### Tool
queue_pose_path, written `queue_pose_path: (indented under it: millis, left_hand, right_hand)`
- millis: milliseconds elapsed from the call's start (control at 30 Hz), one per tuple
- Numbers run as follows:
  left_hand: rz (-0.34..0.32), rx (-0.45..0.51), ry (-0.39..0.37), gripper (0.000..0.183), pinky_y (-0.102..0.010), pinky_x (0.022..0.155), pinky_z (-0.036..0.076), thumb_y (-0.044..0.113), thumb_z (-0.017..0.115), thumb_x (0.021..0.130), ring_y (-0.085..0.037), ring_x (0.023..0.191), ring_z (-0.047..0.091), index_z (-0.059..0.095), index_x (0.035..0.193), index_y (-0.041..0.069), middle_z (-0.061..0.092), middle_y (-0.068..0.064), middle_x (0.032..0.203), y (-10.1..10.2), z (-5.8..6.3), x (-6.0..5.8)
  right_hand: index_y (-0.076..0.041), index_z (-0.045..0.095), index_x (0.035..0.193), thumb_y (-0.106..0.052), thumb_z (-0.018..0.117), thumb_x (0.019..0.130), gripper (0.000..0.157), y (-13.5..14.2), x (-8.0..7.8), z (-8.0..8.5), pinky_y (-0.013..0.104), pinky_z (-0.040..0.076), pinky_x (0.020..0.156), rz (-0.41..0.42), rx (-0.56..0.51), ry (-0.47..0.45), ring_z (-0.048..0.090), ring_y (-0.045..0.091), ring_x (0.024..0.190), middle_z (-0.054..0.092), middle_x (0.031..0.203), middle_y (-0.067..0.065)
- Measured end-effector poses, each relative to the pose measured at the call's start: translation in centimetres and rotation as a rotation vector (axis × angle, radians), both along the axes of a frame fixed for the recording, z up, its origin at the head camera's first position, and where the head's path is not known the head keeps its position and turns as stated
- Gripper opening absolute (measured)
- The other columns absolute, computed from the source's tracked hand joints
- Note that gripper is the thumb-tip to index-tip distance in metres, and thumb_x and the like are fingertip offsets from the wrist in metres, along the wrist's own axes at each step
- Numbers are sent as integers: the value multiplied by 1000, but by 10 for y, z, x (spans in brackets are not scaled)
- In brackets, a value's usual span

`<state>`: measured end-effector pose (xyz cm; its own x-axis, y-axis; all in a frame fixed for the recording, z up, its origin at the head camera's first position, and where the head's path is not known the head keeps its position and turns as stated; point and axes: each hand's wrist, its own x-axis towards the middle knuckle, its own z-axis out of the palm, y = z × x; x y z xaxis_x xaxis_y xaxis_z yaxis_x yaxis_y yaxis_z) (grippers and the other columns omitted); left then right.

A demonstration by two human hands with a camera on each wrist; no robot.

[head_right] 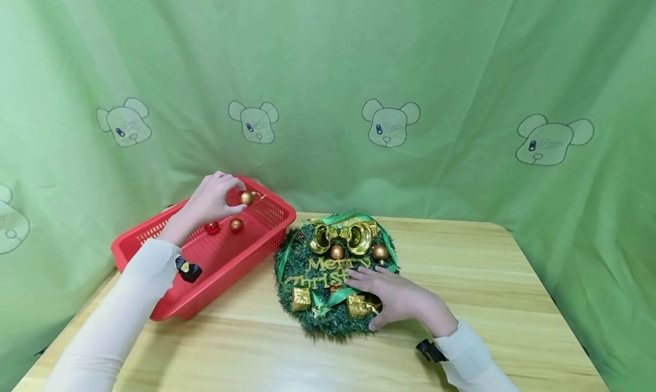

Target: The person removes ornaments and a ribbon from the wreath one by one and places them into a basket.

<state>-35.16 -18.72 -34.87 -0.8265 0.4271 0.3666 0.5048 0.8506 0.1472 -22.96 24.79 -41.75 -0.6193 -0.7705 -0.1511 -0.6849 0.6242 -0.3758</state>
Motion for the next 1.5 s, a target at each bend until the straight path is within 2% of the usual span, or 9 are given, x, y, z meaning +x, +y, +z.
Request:
queue_pose_path:
  millis: [267, 567, 767, 900, 1233, 1500]
  left_hand:
    - [66, 4, -47, 34, -52, 100, 39, 27, 80, 82, -31, 106, 53, 68, 107, 8, 70, -10, 109, -7, -24, -13]
    - [130, 0, -38, 36, -54, 101, 37, 24, 83, 79, -33, 112, 53, 67, 107, 7, 70, -12, 111, -8, -39, -32]
    - [165, -21, -89, 38, -57, 103, 33, 23, 83, 79, -34, 110, 52, 66, 108, 6, 71, -13, 109, -14, -48, -34]
    - [178, -36, -92, 38, -59, 104, 33, 23, 83, 77, -36, 107, 53, 65, 105, 5, 72, -14, 105, -16, -53, -37]
    - [207, -71, -90, 33, -55, 92, 36, 29, 78, 81, -34, 100, 53, 63, 97, 5, 69, -13, 97, -16, -60, -39]
    - [189, -135, -77, 37, -56, 94, 37, 32, 77, 84, -36, 110, 49, 64, 101, 3, 61, -18, 109, -15, -75, -40]
  right_hand:
    - [-7, 39, 156, -29, 87, 71, 100, 1, 5, -5, 64, 19, 120, -18, 32, 17, 30, 44, 150, 32, 164, 18]
    - [-8, 40, 156, -28, 87, 71, 100, -2, 5, -5, 64, 19, 120, -40, 33, 49, 31, 44, 150, 33, 164, 17]
    - [-8, 40, 156, -28, 88, 71, 100, -3, 4, -5, 64, 20, 120, -35, 35, 40, 31, 44, 150, 33, 164, 17]
    - [-9, 39, 156, -29, 87, 71, 100, -2, 4, -3, 63, 19, 121, -48, 41, 31, 30, 43, 151, 32, 164, 16]
    - [-9, 39, 156, -28, 88, 70, 101, 0, 5, -1, 63, 20, 120, -62, 42, 37, 30, 43, 151, 32, 164, 16]
    - [-9, 39, 156, -28, 88, 71, 100, -1, 5, -2, 65, 20, 120, -60, 47, 37, 30, 44, 151, 32, 164, 16]
